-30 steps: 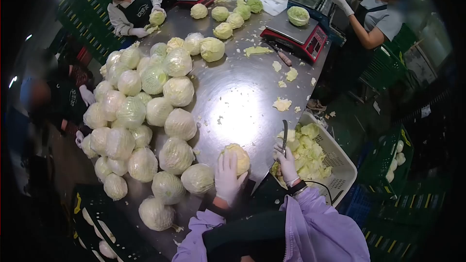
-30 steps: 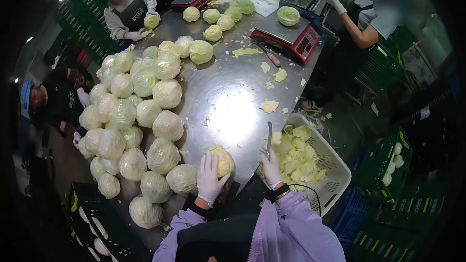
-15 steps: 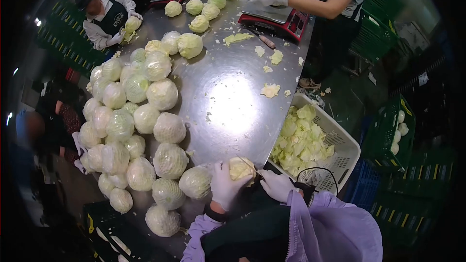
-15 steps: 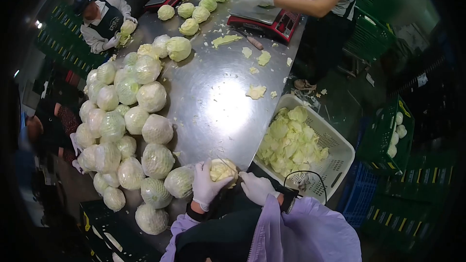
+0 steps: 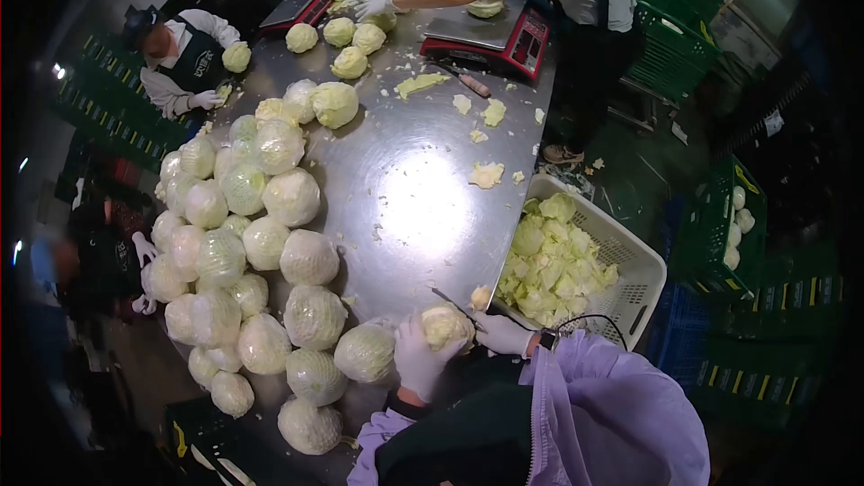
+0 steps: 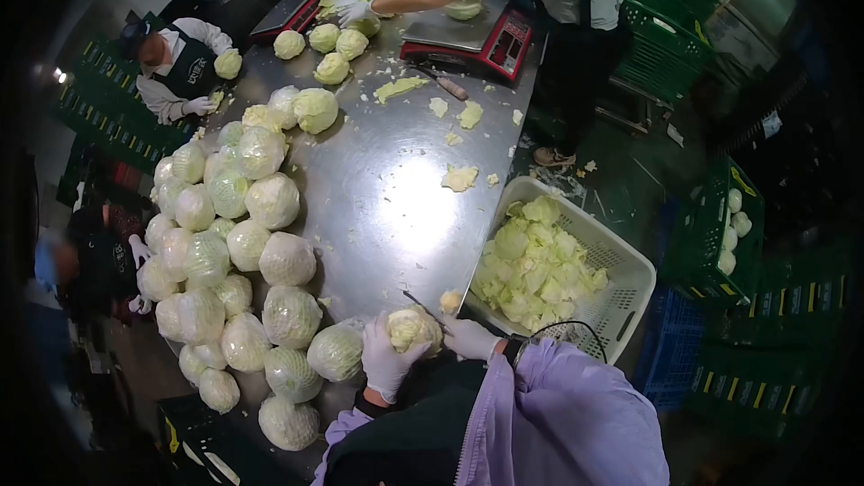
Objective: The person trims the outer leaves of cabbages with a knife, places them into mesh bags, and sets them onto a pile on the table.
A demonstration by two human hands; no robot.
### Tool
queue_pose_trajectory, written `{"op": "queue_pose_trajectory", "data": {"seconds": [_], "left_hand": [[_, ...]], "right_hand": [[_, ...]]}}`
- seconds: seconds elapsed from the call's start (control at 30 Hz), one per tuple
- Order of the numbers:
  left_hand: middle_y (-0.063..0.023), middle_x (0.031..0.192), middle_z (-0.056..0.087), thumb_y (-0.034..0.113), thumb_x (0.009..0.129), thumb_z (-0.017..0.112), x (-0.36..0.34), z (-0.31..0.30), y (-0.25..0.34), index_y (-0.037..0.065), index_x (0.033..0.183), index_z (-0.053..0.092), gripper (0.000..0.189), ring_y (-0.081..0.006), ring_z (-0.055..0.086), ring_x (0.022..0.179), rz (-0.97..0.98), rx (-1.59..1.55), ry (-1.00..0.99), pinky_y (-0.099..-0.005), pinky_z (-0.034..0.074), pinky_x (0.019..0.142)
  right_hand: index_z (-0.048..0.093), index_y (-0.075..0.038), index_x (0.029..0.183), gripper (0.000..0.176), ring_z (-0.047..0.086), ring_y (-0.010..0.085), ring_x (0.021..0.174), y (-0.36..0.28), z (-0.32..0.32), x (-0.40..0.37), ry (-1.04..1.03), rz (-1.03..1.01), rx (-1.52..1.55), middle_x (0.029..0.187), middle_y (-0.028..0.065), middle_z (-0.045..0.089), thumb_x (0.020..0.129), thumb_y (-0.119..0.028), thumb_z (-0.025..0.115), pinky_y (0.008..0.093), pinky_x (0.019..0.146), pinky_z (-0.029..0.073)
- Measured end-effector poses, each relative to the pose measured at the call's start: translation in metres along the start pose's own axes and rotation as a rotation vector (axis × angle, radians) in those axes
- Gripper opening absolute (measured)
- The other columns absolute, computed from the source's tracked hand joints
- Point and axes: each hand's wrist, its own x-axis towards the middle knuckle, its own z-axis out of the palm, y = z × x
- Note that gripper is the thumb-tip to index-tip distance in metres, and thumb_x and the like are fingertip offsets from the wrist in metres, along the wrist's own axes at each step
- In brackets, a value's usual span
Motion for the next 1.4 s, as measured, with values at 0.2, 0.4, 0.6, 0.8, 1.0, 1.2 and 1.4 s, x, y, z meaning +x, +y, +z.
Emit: {"op": "queue_pose_trajectory", "data": {"seconds": [0.2,0.4,0.6,0.8,1.0,1.2,1.4], "left_hand": [[-0.0217,0.123,0.045,0.032,0.063,0.085,0.001,0.000,-0.016,-0.006,0.134,0.035,0.094,-0.0375,0.047,0.113,-0.007,-0.435,0.116,-0.0413,0.040,0.097],[-0.0250,0.127,0.041,0.038,0.065,0.082,0.029,-0.001,0.007,-0.009,0.138,0.029,0.101,-0.0394,0.042,0.118,-0.087,-0.230,-0.034,-0.0440,0.037,0.100],[-0.0251,0.119,0.048,0.042,0.064,0.080,0.050,0.003,0.000,-0.009,0.132,0.035,0.096,-0.0400,0.045,0.111,-0.101,-0.196,-0.087,-0.0446,0.039,0.095],[-0.0234,0.113,0.051,0.041,0.066,0.078,0.057,0.002,-0.002,-0.005,0.127,0.041,0.085,-0.0401,0.047,0.105,-0.031,-0.200,-0.077,-0.0461,0.040,0.091],[-0.0232,0.114,0.052,0.041,0.067,0.078,0.061,-0.007,0.001,-0.004,0.127,0.042,0.083,-0.0398,0.048,0.106,-0.038,-0.208,-0.112,-0.0463,0.040,0.092],[-0.0232,0.116,0.053,0.039,0.069,0.078,0.050,-0.007,-0.025,-0.003,0.131,0.041,0.083,-0.0385,0.052,0.109,-0.061,-0.419,-0.075,-0.0439,0.044,0.091],[-0.0236,0.110,0.054,0.040,0.070,0.078,0.054,0.001,-0.013,-0.004,0.127,0.044,0.080,-0.0379,0.054,0.103,-0.100,-0.326,-0.047,-0.0429,0.046,0.086]], "right_hand": [[0.048,-0.007,0.129,0.040,0.064,0.0336,0.088,-0.011,-0.016,0.007,0.256,-0.431,-0.115,0.103,0.0164,0.065,0.089,-0.013,0.050,0.0396,0.077,0.051],[0.047,-0.006,0.132,0.043,0.061,0.0369,0.100,-0.022,-0.029,0.008,0.404,-0.402,-0.294,0.116,0.0192,0.060,0.093,-0.023,0.054,0.0394,0.082,0.050],[0.039,-0.008,0.137,0.048,0.059,0.0396,0.101,-0.028,-0.009,0.017,0.525,-0.506,-0.306,0.120,0.0200,0.057,0.095,-0.029,0.047,0.0443,0.081,0.049],[0.044,-0.011,0.134,0.043,0.060,0.0373,0.097,-0.031,-0.028,0.028,0.394,-0.427,-0.389,0.116,0.0180,0.059,0.096,-0.031,0.045,0.0429,0.078,0.050],[0.051,-0.015,0.127,0.035,0.063,0.0356,0.091,-0.013,-0.033,0.049,0.455,-0.504,-0.435,0.104,0.0160,0.064,0.096,-0.030,0.045,0.0428,0.074,0.051],[0.045,-0.008,0.131,0.040,0.064,0.0366,0.081,0.000,-0.041,0.044,0.437,-0.327,-0.255,0.098,0.0192,0.065,0.096,-0.029,0.047,0.0403,0.072,0.050],[0.027,-0.008,0.144,0.057,0.057,0.0397,0.103,-0.030,-0.009,0.024,0.490,-0.529,-0.401,0.136,0.0220,0.044,0.095,-0.030,0.047,0.0441,0.082,0.050]]}}
